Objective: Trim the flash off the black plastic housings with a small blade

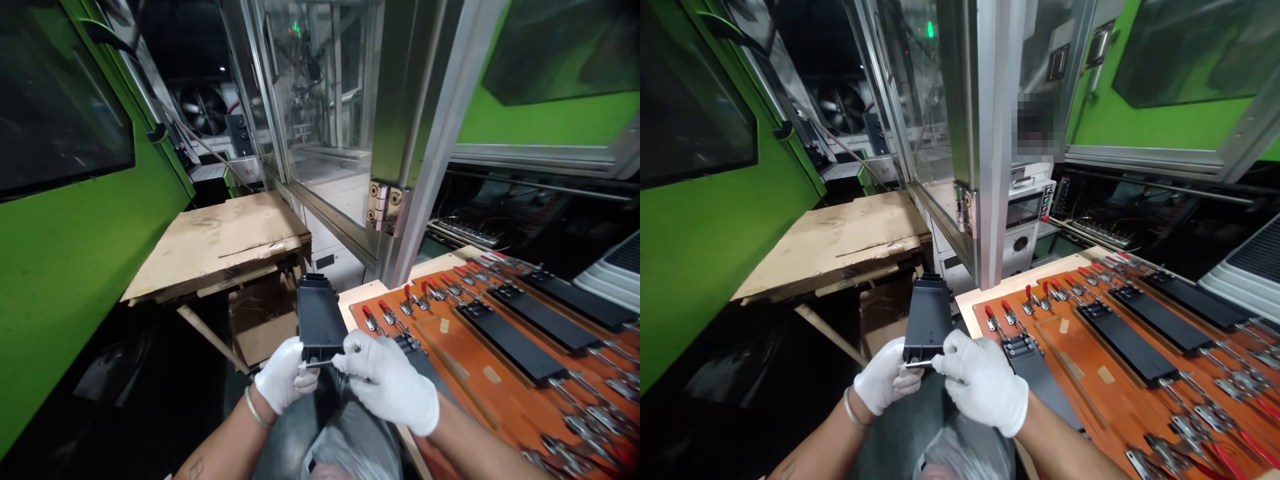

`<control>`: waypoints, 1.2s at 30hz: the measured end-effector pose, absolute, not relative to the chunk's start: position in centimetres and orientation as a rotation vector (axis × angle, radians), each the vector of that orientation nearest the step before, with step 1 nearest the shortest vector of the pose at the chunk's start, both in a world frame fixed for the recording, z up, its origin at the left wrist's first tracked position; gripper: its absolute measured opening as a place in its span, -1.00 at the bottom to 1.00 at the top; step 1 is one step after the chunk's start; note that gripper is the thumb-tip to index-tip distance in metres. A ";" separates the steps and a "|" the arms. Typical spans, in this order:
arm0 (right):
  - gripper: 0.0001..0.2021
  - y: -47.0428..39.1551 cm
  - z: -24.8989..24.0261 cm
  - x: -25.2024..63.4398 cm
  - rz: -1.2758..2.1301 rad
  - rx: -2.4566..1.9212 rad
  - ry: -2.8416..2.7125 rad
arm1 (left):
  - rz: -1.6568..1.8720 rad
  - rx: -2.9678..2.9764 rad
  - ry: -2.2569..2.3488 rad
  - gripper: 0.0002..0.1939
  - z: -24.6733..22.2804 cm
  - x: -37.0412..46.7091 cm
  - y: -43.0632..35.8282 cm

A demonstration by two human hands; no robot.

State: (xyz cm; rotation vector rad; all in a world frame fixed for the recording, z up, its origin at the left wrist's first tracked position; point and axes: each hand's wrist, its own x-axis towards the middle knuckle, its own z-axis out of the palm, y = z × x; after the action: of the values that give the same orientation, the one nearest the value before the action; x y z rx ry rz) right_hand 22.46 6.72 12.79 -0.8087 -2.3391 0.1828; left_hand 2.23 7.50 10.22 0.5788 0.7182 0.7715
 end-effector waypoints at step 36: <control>-0.73 5.9 13.8 22.5 0.062 -0.868 -2.150 | 0.893 0.617 0.591 -0.78 12.8 3.0 7.1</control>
State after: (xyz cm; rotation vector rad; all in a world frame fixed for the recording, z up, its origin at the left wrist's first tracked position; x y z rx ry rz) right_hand 22.50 5.93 13.78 -0.8677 -2.1496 0.0616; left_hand 3.03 7.06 12.77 0.6167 0.5910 0.8932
